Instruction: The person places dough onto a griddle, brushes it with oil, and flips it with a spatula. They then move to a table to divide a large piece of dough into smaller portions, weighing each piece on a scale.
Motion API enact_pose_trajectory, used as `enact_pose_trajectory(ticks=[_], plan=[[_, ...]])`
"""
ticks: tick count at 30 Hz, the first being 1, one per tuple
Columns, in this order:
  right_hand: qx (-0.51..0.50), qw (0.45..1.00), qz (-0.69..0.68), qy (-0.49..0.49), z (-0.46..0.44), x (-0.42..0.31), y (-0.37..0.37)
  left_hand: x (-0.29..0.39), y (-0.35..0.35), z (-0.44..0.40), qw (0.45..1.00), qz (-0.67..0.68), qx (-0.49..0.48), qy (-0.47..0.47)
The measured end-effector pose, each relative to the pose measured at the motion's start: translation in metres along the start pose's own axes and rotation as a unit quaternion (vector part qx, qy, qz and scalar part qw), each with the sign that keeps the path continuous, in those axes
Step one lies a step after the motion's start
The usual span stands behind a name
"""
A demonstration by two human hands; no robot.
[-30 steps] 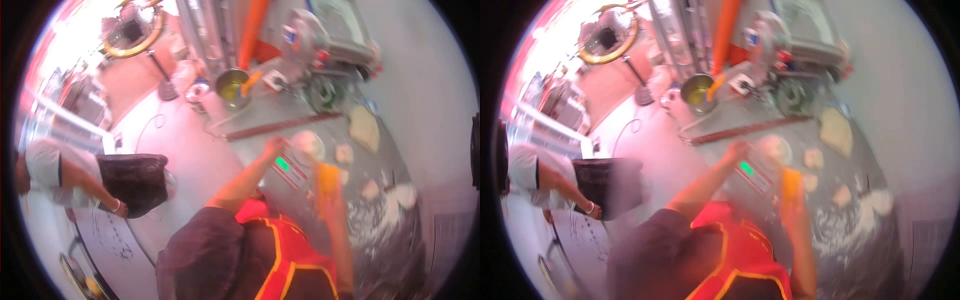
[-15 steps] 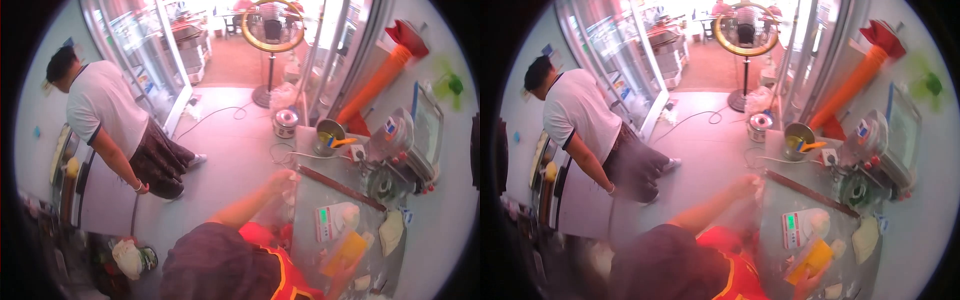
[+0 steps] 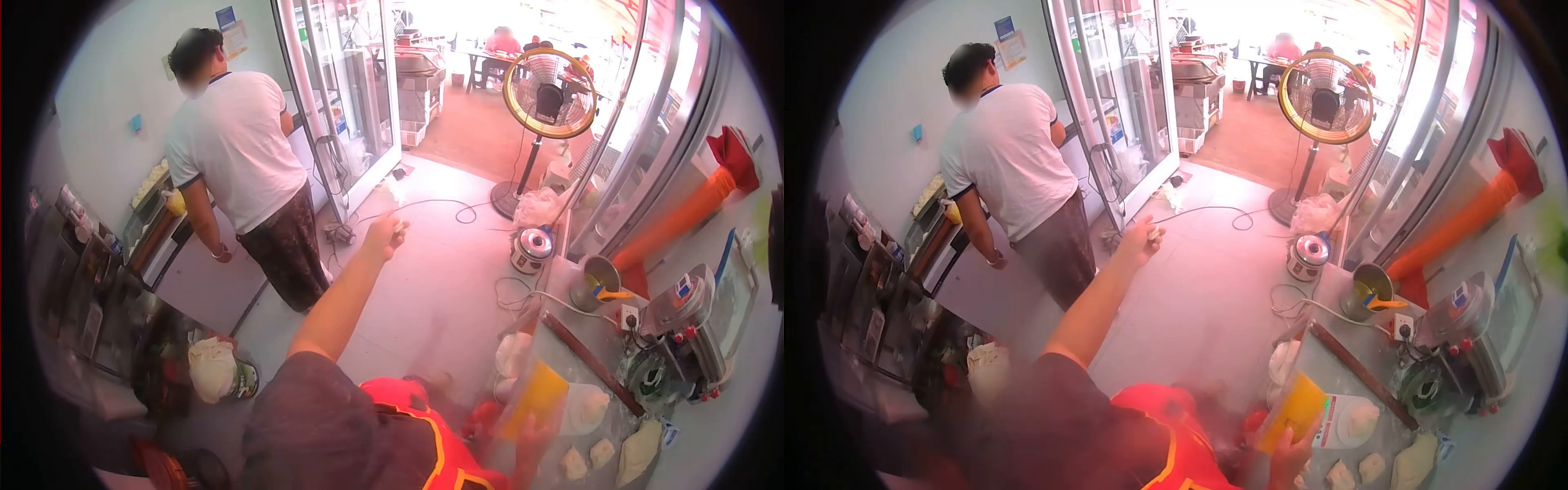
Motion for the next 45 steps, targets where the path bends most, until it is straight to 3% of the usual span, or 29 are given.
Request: enact_pose_trajectory(ticks=[3,7,12,15,20,24,27,35,38,39,42,45], plan=[[-0.002,0.993,-0.037,-0.110,0.016,0.013,-0.001,0.023,-0.037,-0.031,0.999,0.010,-0.009,-0.031],[0.047,0.993,0.050,-0.092,0.025,0.061,-0.011,0.052,-0.085,-0.118,0.996,0.025,-0.071,-0.042],[0.070,0.972,0.039,-0.223,-0.020,-0.008,-0.054,0.140,-0.144,-0.227,0.980,-0.101,-0.088,-0.147],[0.061,0.990,0.108,-0.065,-0.061,-0.038,-0.098,0.192,-0.176,-0.282,0.968,-0.148,-0.053,-0.195],[0.022,0.982,0.018,-0.188,-0.098,-0.061,-0.139,0.266,-0.202,-0.335,0.947,-0.203,0.005,-0.250],[0.033,0.962,0.016,-0.270,-0.097,-0.062,-0.141,0.281,-0.202,-0.371,0.952,-0.168,0.005,-0.256],[0.069,0.981,0.022,-0.181,-0.098,-0.074,-0.141,0.280,-0.201,-0.384,0.958,-0.144,-0.002,-0.247],[0.098,0.979,0.050,-0.174,-0.087,-0.060,-0.133,0.262,-0.218,-0.381,0.959,-0.151,0.000,-0.242],[0.123,0.979,0.109,-0.124,-0.084,-0.054,-0.123,0.219,-0.254,-0.383,0.921,-0.318,-0.102,-0.199],[0.142,0.974,0.137,-0.108,-0.081,-0.058,-0.118,0.199,-0.270,-0.359,0.912,-0.311,-0.156,-0.217],[0.142,0.970,0.087,-0.176,-0.079,-0.066,-0.098,0.128,-0.309,-0.237,0.824,-0.402,-0.336,-0.216],[0.145,0.956,0.080,-0.241,-0.054,-0.037,-0.075,0.033,-0.329,-0.158,0.738,-0.391,-0.536,-0.119]])
Point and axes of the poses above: each hand's wrist, its own z-axis away from the middle knuckle, its own y-axis out of the back of the hand, x = y × z, the point moved 5 cm from there along -z, towards the middle knuckle, and after that the axes turned 4 degrees about -y, right-handed, at the moved point
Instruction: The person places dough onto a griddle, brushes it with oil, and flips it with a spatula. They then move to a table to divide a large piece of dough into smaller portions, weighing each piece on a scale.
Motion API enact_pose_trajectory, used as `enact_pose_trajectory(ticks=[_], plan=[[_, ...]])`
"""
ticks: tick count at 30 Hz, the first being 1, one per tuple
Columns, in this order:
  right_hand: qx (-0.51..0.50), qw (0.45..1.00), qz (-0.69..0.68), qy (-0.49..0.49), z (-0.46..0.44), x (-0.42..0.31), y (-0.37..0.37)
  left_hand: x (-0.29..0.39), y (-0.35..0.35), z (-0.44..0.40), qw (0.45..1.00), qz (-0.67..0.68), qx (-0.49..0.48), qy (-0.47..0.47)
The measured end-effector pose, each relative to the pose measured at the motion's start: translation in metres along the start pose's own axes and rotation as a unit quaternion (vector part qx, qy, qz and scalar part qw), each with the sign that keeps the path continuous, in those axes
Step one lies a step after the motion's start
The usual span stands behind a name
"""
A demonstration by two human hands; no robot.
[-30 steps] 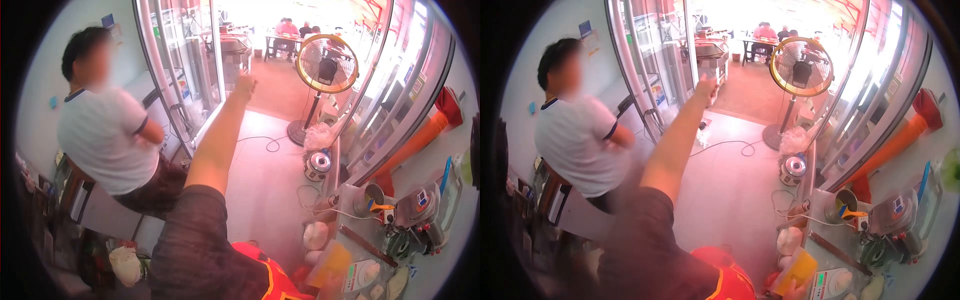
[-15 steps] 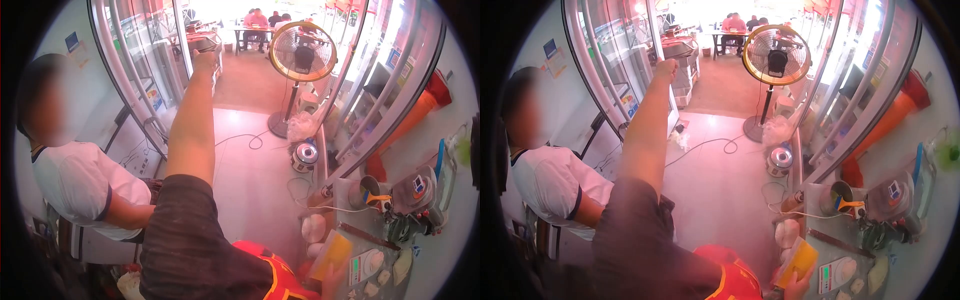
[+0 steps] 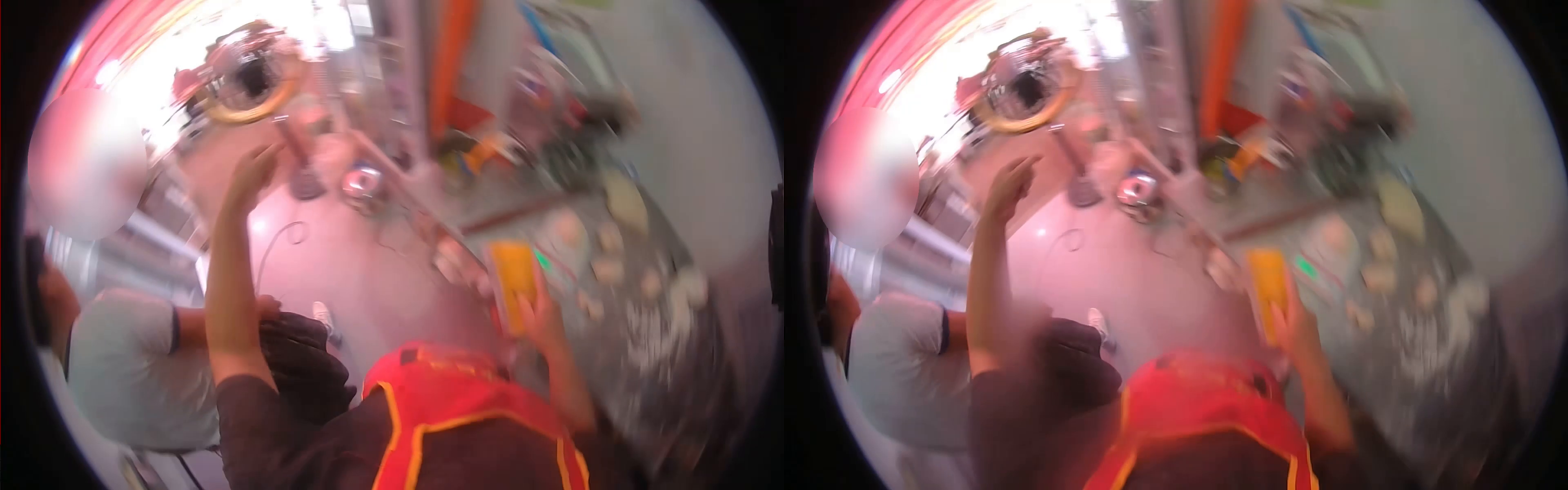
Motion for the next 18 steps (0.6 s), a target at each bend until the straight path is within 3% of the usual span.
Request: enact_pose_trajectory(ticks=[2,4,5,6,7,8,9,11,15,18], plan=[[0.032,0.999,-0.016,-0.029,0.004,0.014,0.023,-0.006,-0.089,0.009,0.993,0.059,-0.085,0.061],[0.061,0.996,-0.005,-0.072,0.019,0.047,0.048,-0.037,-0.166,0.017,0.979,0.108,-0.162,0.064],[0.072,0.992,0.008,-0.099,0.025,0.066,0.059,-0.035,-0.204,0.034,0.983,0.022,-0.150,0.103],[0.077,0.990,0.016,-0.114,0.040,0.079,0.067,-0.038,-0.235,0.058,0.979,0.026,-0.200,0.009],[0.095,0.984,0.009,-0.149,0.050,0.094,0.079,-0.040,-0.269,0.078,0.966,0.079,-0.226,0.101],[0.107,0.977,0.002,-0.182,0.061,0.111,0.092,-0.040,-0.299,0.092,0.954,0.043,-0.277,0.104],[0.118,0.970,-0.004,-0.213,0.071,0.130,0.106,-0.065,-0.331,0.106,0.941,0.101,-0.274,0.172],[0.140,0.961,0.021,-0.237,0.090,0.158,0.137,-0.071,-0.387,0.136,0.914,0.166,-0.323,0.179],[0.139,0.944,0.013,-0.300,0.117,0.195,0.190,-0.059,-0.469,0.180,0.890,0.192,-0.331,0.247],[0.166,0.968,0.047,-0.185,0.122,0.222,0.210,-0.056,-0.501,0.195,0.893,0.206,-0.301,0.264]])
Point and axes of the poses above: each hand's wrist, its own z-axis away from the middle knuckle, its own y-axis out of the back of the hand, x = y × z, the point moved 5 cm from there along -z, towards the middle knuckle, and after that the axes turned 4 degrees about -y, right-handed, at the moved point
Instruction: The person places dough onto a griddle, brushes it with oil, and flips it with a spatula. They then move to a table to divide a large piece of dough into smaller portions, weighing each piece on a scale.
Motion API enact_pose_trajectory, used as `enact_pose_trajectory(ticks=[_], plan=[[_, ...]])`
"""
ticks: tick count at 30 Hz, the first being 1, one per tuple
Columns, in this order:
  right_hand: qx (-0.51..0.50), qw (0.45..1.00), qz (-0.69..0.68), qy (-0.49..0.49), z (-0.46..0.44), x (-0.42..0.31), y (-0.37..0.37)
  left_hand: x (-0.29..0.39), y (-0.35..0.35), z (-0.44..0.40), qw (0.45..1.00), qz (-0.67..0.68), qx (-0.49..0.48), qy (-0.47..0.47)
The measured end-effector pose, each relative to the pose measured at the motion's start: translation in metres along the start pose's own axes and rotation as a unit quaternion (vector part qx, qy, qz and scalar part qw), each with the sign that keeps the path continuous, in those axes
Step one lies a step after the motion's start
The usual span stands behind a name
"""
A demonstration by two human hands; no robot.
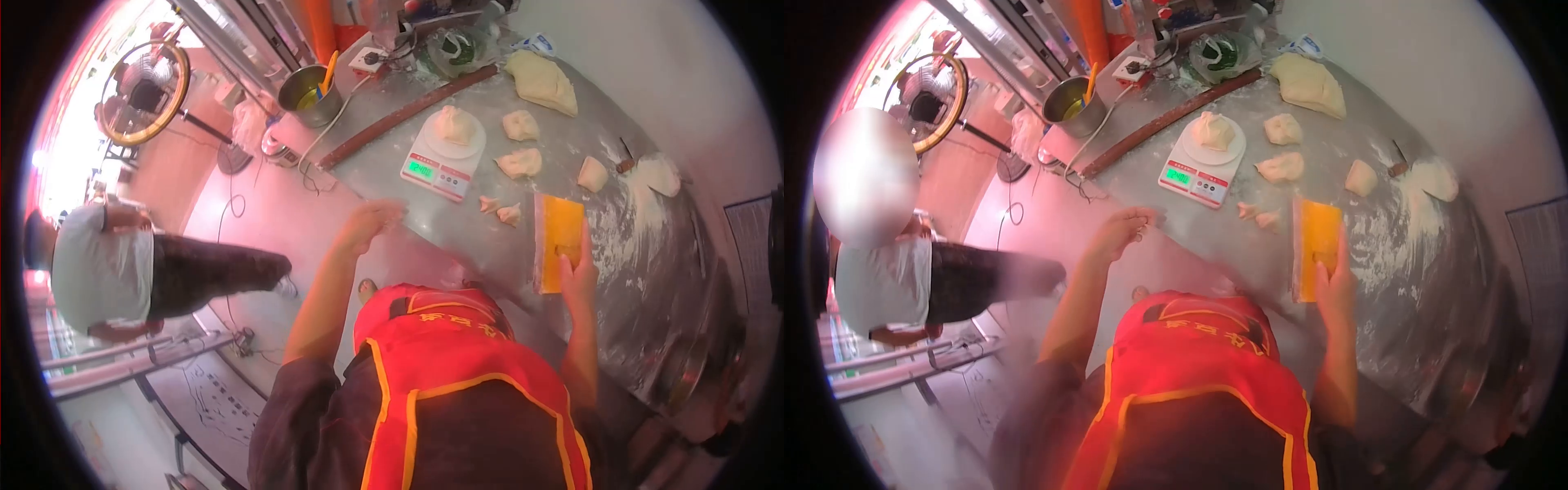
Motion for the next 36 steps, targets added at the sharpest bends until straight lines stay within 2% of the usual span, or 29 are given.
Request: enact_pose_trajectory(ticks=[7,9,12,16,22,24,28,31,34,36], plan=[[-0.077,0.997,-0.017,0.016,-0.037,0.010,0.004,-0.014,-0.011,-0.012,0.994,-0.020,0.108,0.000],[-0.074,0.996,0.001,0.054,-0.052,0.000,-0.004,-0.010,-0.007,-0.023,0.992,-0.048,0.118,-0.023],[-0.122,0.990,-0.045,0.049,-0.074,-0.036,-0.012,0.012,-0.012,-0.049,0.984,-0.081,0.147,-0.057],[-0.132,0.988,-0.021,0.072,-0.118,-0.060,-0.034,0.020,-0.015,-0.109,0.976,-0.118,0.145,-0.115],[-0.152,0.982,0.072,0.091,-0.184,-0.099,-0.084,0.058,-0.057,-0.156,0.899,-0.360,0.209,-0.132],[-0.160,0.976,0.119,0.084,-0.198,-0.098,-0.105,0.062,-0.065,-0.166,0.899,-0.375,0.193,-0.120],[-0.187,0.975,0.097,0.064,-0.187,-0.096,-0.118,0.071,-0.059,-0.186,0.913,-0.354,0.161,-0.124],[-0.183,0.980,0.070,0.045,-0.167,-0.090,-0.107,0.066,-0.042,-0.208,0.908,-0.347,0.120,-0.203],[-0.154,0.984,0.080,0.033,-0.158,-0.085,-0.090,0.069,-0.034,-0.193,0.873,-0.378,0.160,-0.264],[-0.140,0.986,0.069,0.052,-0.153,-0.094,-0.080,0.069,-0.043,-0.172,0.930,-0.323,0.124,-0.125]])
Point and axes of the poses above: each hand's wrist, its own z-axis away from the middle knuckle, its own y-axis out of the back of the hand, x = y × z, the point moved 5 cm from there along -z, towards the middle knuckle, and after that the axes turned 4 degrees about -y, right-handed, at the moved point
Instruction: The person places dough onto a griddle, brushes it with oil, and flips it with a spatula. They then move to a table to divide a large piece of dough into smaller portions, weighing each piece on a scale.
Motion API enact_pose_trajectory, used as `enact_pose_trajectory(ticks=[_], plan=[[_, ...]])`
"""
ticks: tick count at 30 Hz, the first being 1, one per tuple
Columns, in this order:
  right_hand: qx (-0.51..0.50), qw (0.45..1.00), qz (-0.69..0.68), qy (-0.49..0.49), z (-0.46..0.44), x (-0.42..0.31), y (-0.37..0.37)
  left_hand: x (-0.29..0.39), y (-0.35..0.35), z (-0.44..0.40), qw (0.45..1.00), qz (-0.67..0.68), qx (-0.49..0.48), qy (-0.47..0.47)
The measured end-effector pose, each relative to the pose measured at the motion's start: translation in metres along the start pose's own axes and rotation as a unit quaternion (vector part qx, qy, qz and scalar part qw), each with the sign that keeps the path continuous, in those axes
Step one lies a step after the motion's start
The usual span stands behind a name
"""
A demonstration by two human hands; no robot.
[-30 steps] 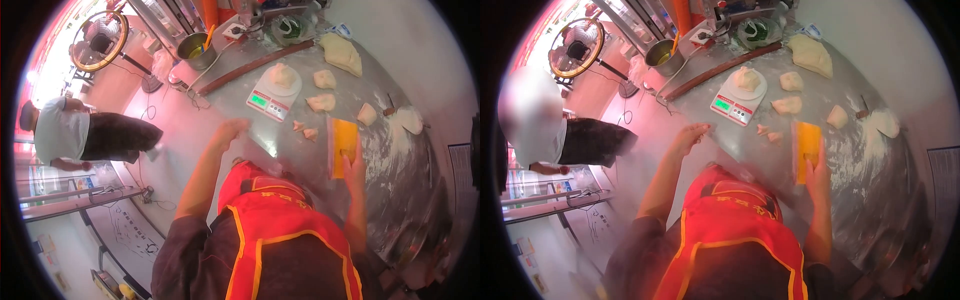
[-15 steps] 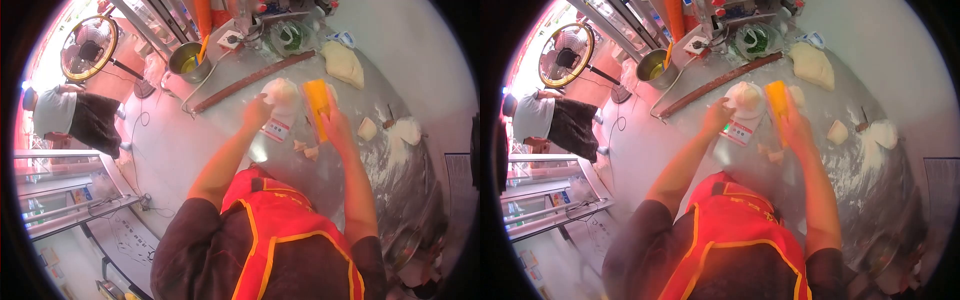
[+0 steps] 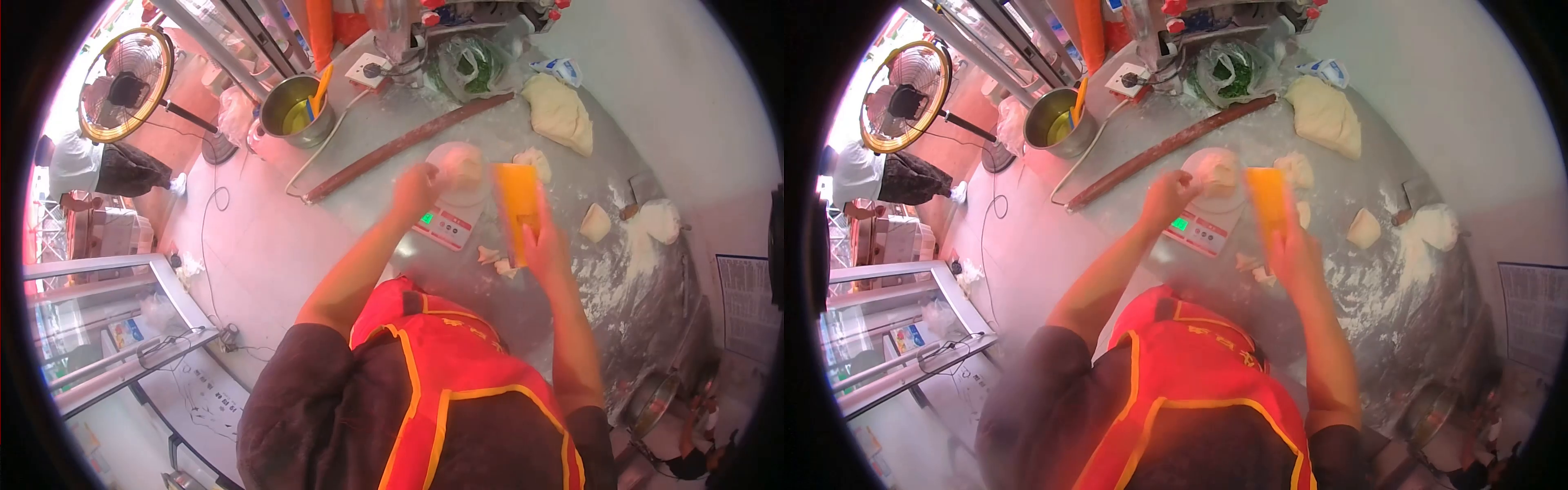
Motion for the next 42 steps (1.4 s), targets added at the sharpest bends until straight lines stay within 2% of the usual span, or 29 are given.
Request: enact_pose_trajectory(ticks=[1,3,6,8,12,18,21,23,24,27,29,31,32,33,36,37,40,41,42], plan=[[0.002,0.999,-0.007,0.053,0.001,-0.008,-0.002,0.004,-0.001,0.013,0.997,0.028,-0.040,0.066],[0.007,0.987,-0.020,0.161,0.002,-0.026,-0.007,0.003,-0.011,0.020,0.999,-0.038,0.008,0.011],[-0.001,0.971,0.031,0.238,-0.008,-0.033,-0.020,-0.001,-0.023,0.019,0.994,-0.067,0.077,-0.027],[-0.006,0.968,0.074,0.240,-0.016,-0.032,-0.026,-0.006,-0.028,0.017,0.992,-0.055,0.101,-0.054],[-0.054,0.964,0.153,0.210,-0.020,-0.034,-0.033,-0.002,-0.021,0.023,0.996,-0.039,0.076,-0.034],[-0.004,0.965,0.074,0.253,-0.028,-0.031,-0.053,-0.009,-0.022,0.022,0.995,-0.040,0.086,-0.002],[0.019,0.962,0.128,0.241,-0.024,-0.036,-0.065,-0.013,-0.025,0.019,0.993,-0.047,0.106,0.021],[-0.019,0.961,0.175,0.213,-0.019,-0.041,-0.066,-0.019,-0.028,0.014,0.989,-0.073,0.125,-0.005],[-0.037,0.960,0.197,0.198,-0.016,-0.042,-0.065,-0.023,-0.028,0.014,0.993,-0.036,0.116,0.015],[0.009,0.965,0.064,0.255,0.010,-0.025,-0.041,-0.042,-0.019,0.012,0.990,0.085,0.094,0.057],[-0.047,0.988,0.093,0.118,0.031,0.008,-0.020,-0.062,-0.008,0.013,0.978,0.180,0.085,0.060],[-0.093,0.991,0.054,-0.077,0.053,0.032,0.012,-0.067,0.006,0.028,0.942,0.320,0.064,0.083],[-0.045,0.995,0.014,-0.084,0.064,0.042,0.025,-0.063,0.009,0.038,0.916,0.385,0.051,0.097],[0.007,0.995,-0.026,-0.091,0.073,0.053,0.037,-0.050,0.013,0.048,0.915,0.388,0.039,0.104],[0.150,0.989,-0.003,0.005,0.097,0.083,0.046,-0.012,-0.003,0.072,0.951,0.278,-0.065,0.115],[0.144,0.990,-0.012,-0.010,0.104,0.087,0.045,-0.014,-0.024,0.078,0.943,0.284,-0.141,0.104],[0.117,0.989,-0.052,-0.068,0.120,0.089,0.041,-0.005,-0.089,0.085,0.965,0.155,-0.140,-0.160],[0.102,0.987,-0.073,-0.096,0.125,0.086,0.042,0.004,-0.109,0.087,0.963,0.012,-0.160,-0.218],[0.086,0.984,-0.094,-0.121,0.128,0.085,0.041,0.012,-0.127,0.089,0.938,-0.133,-0.173,-0.270]])
Point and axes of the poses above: each hand's wrist, its own z-axis away from the middle knuckle, its own y-axis out of the back of the hand, x = y × z, the point moved 5 cm from there along -z, towards the middle knuckle, and after that the axes turned 4 degrees about -y, right-handed, at the moved point
